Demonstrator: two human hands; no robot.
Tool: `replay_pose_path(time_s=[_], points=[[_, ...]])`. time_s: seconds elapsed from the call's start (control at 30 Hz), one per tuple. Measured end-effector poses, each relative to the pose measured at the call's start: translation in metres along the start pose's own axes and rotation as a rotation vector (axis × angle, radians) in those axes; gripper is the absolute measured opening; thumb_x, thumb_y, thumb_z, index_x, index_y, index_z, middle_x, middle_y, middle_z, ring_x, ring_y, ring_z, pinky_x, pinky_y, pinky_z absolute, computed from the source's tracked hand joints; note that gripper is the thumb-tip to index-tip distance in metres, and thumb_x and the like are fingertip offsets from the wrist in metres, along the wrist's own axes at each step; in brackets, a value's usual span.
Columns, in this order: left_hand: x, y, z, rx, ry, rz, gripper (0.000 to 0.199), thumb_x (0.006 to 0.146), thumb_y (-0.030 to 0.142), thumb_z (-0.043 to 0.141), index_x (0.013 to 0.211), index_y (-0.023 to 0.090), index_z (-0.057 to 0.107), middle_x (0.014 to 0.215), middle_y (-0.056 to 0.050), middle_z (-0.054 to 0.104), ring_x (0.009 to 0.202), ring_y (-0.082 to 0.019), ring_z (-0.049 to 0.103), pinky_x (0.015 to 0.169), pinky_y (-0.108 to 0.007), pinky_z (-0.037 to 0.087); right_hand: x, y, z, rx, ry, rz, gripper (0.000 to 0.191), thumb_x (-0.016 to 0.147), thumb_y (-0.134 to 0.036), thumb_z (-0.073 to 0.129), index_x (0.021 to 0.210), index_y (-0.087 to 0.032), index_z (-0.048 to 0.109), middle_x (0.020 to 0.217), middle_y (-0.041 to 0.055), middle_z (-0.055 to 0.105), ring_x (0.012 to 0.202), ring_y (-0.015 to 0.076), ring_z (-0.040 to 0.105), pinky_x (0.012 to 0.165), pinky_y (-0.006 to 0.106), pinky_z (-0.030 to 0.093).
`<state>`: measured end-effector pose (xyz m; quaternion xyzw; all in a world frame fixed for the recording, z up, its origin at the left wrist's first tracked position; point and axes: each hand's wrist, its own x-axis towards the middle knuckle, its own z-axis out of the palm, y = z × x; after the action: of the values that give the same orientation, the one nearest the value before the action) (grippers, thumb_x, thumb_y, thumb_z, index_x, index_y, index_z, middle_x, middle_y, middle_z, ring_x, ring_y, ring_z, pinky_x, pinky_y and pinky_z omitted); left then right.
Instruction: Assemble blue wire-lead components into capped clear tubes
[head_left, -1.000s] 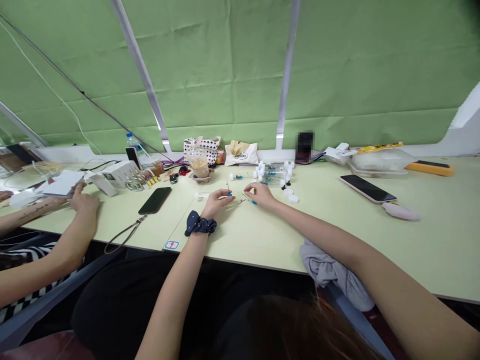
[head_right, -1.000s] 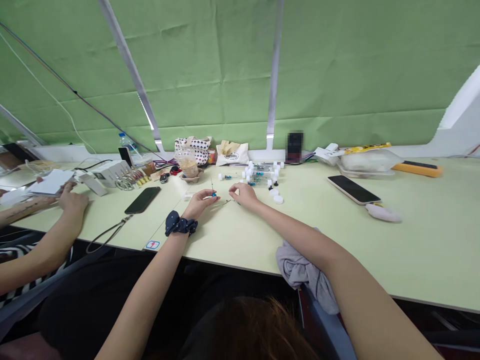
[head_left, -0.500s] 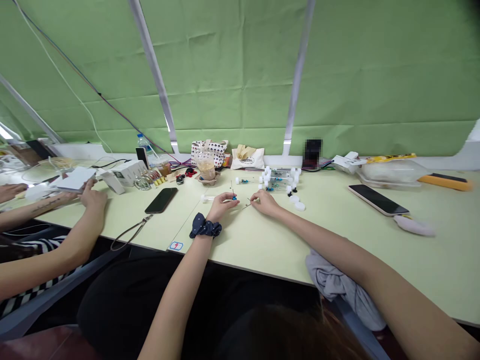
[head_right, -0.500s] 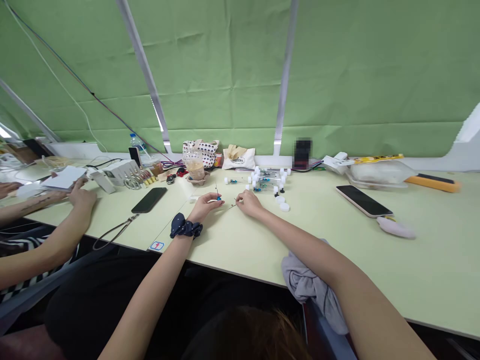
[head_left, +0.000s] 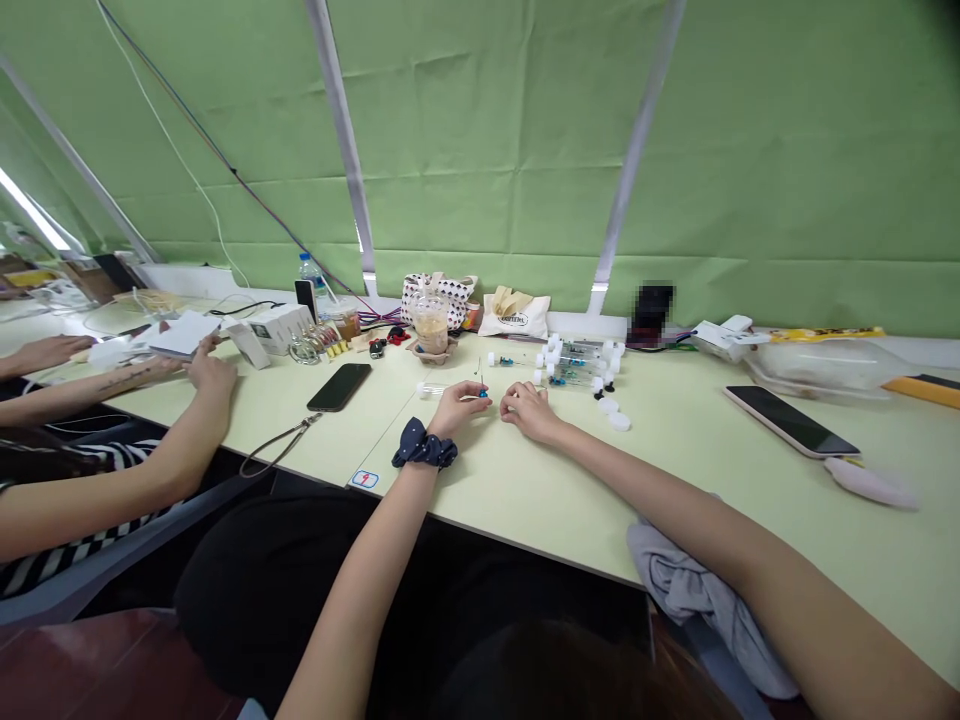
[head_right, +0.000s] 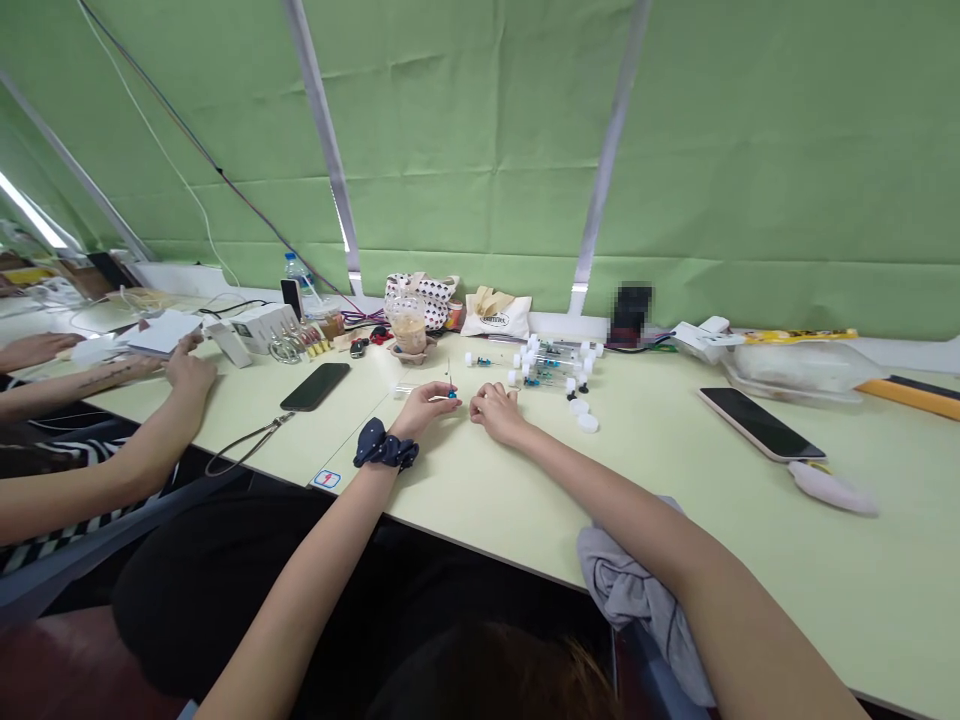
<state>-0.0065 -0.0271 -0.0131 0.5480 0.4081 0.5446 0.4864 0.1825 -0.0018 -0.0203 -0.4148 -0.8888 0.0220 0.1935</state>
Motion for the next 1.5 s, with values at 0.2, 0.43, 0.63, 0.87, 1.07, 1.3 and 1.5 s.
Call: replay_pose_path(time_s=[0.2,0.43,0.63,0.87,1.07,1.3,1.5], points=[[0.000,0.001,0.000,0.007,0.004,-0.020,0.042,0.055,0.029,0.081,0.090,0.012,0.065,0.086,-0.006,0.064,0.077,-0.016,0.064,0.080,-0.039,0.051,0.000,-0.004,-0.004,0.070,0.019,-0.047,0.009,0.089,-0.017,0.050,0.085,-0.018,0.059,0.099,0.0078,0.059,0.101,0.0220,0.044,0.080,0.034,0.028],[-0.001,0.003,0.000,0.021,0.009,-0.041,0.044,0.055,0.030,0.082,0.091,0.012,0.064,0.085,-0.006,0.066,0.074,-0.016,0.063,0.076,-0.036,0.051,0.005,0.003,-0.013,0.456,0.130,0.087,0.013,0.087,-0.025,0.051,0.086,-0.017,0.061,0.083,0.0044,0.064,0.085,0.0177,0.053,0.082,0.032,0.035],[0.000,0.003,0.000,0.034,0.010,-0.032,0.044,0.055,0.032,0.082,0.090,0.013,0.065,0.083,-0.006,0.066,0.075,-0.016,0.063,0.075,-0.036,0.051,0.007,0.013,-0.019,0.569,0.205,0.060,0.027,0.086,-0.038,0.046,0.081,-0.017,0.062,0.078,0.0034,0.063,0.071,0.0149,0.053,0.065,0.026,0.039],[0.001,0.001,0.000,0.046,0.013,-0.020,0.042,0.054,0.032,0.081,0.089,0.013,0.066,0.082,-0.005,0.065,0.073,-0.015,0.063,0.072,-0.034,0.052,0.000,0.016,-0.033,0.649,0.034,0.153,0.028,0.084,-0.043,0.051,0.075,-0.017,0.056,0.053,-0.0014,0.057,0.045,0.0092,0.045,0.049,0.022,0.036],[0.002,0.000,0.000,0.052,0.016,-0.021,0.041,0.054,0.031,0.081,0.088,0.013,0.066,0.087,-0.005,0.063,0.073,-0.014,0.062,0.072,-0.033,0.051,-0.010,0.015,-0.042,0.727,-0.419,0.204,0.022,0.082,-0.037,0.055,0.074,-0.017,0.053,0.058,0.0012,0.064,0.036,0.0070,0.040,0.039,0.021,0.029],[0.003,-0.001,-0.002,0.085,0.022,-0.026,0.041,0.054,0.032,0.081,0.088,0.014,0.067,0.090,-0.006,0.063,0.075,-0.015,0.061,0.070,-0.032,0.051,-0.008,0.031,-0.042,0.284,-0.249,0.217,0.013,0.083,-0.018,0.050,0.074,-0.016,0.059,0.055,0.0004,0.062,0.057,0.0120,0.055,0.058,0.020,0.037],[0.003,0.000,-0.002,0.126,0.015,-0.029,0.039,0.056,0.033,0.079,0.089,0.015,0.067,0.091,-0.006,0.062,0.073,-0.015,0.060,0.066,-0.031,0.051,-0.006,0.035,-0.038,0.219,-0.166,0.158,0.027,0.077,-0.003,0.046,0.089,-0.015,0.067,0.067,0.0025,0.064,0.064,0.0123,0.055,0.061,0.020,0.037]])
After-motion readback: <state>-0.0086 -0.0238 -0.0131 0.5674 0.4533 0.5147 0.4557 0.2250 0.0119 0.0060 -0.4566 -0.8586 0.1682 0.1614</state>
